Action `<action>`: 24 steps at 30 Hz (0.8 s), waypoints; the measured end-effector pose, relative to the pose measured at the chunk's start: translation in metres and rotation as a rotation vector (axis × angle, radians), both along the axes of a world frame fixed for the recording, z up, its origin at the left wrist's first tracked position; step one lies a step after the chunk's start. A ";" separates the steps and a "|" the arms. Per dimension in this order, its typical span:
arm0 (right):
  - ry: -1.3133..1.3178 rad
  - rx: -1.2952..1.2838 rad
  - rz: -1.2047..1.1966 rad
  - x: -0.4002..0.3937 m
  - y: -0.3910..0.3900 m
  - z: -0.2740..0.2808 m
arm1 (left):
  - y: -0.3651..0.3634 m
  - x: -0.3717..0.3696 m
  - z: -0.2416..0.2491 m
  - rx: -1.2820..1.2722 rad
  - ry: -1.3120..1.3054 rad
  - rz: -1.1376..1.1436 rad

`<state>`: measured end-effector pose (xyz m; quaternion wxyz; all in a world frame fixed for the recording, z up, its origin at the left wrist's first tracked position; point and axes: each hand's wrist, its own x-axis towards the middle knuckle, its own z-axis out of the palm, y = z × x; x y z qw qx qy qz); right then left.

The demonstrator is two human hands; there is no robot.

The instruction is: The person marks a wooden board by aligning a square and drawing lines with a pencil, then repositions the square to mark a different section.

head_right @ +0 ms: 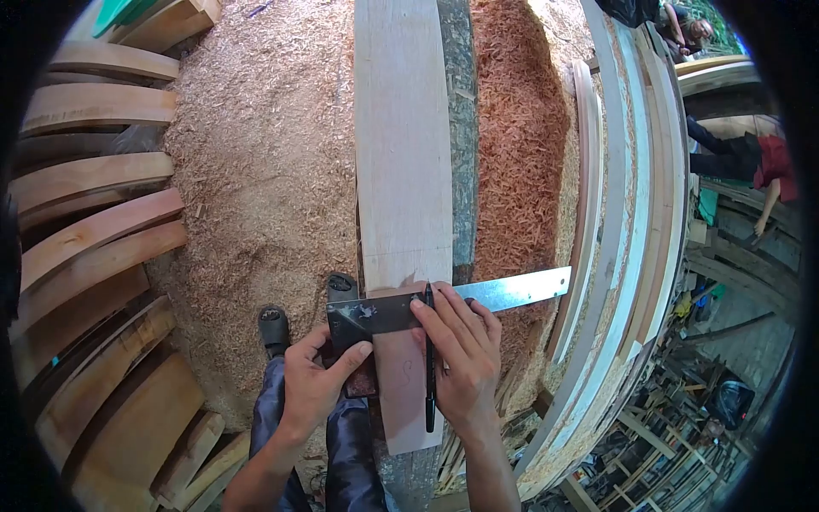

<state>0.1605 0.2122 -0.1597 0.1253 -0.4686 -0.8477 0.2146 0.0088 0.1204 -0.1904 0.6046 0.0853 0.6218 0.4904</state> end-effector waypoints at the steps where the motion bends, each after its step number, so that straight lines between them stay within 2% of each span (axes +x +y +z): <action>1: 0.006 0.003 0.002 0.001 0.000 0.000 | 0.001 -0.001 0.001 -0.001 -0.010 0.004; 10: 0.050 0.034 0.010 -0.001 0.006 0.001 | 0.002 -0.004 0.003 -0.051 -0.008 -0.066; 13: 0.335 0.013 -0.093 -0.010 0.011 0.003 | -0.002 -0.001 -0.005 0.010 0.015 -0.029; 14: 0.337 0.011 -0.090 -0.014 0.011 0.002 | -0.002 -0.001 -0.005 0.007 0.017 -0.027; 16: 0.767 -0.418 -0.334 -0.022 0.006 0.000 | 0.000 -0.001 -0.001 0.014 0.023 -0.019; 18: 0.766 -0.426 -0.352 -0.031 0.012 -0.004 | 0.001 -0.002 0.001 -0.007 -0.014 -0.021; 20: 0.588 -0.454 -0.281 -0.035 0.015 -0.007 | 0.004 -0.005 0.005 -0.026 -0.053 -0.018; 24: 0.535 -0.459 -0.287 -0.037 0.014 -0.009 | 0.005 -0.008 0.008 -0.059 -0.066 -0.040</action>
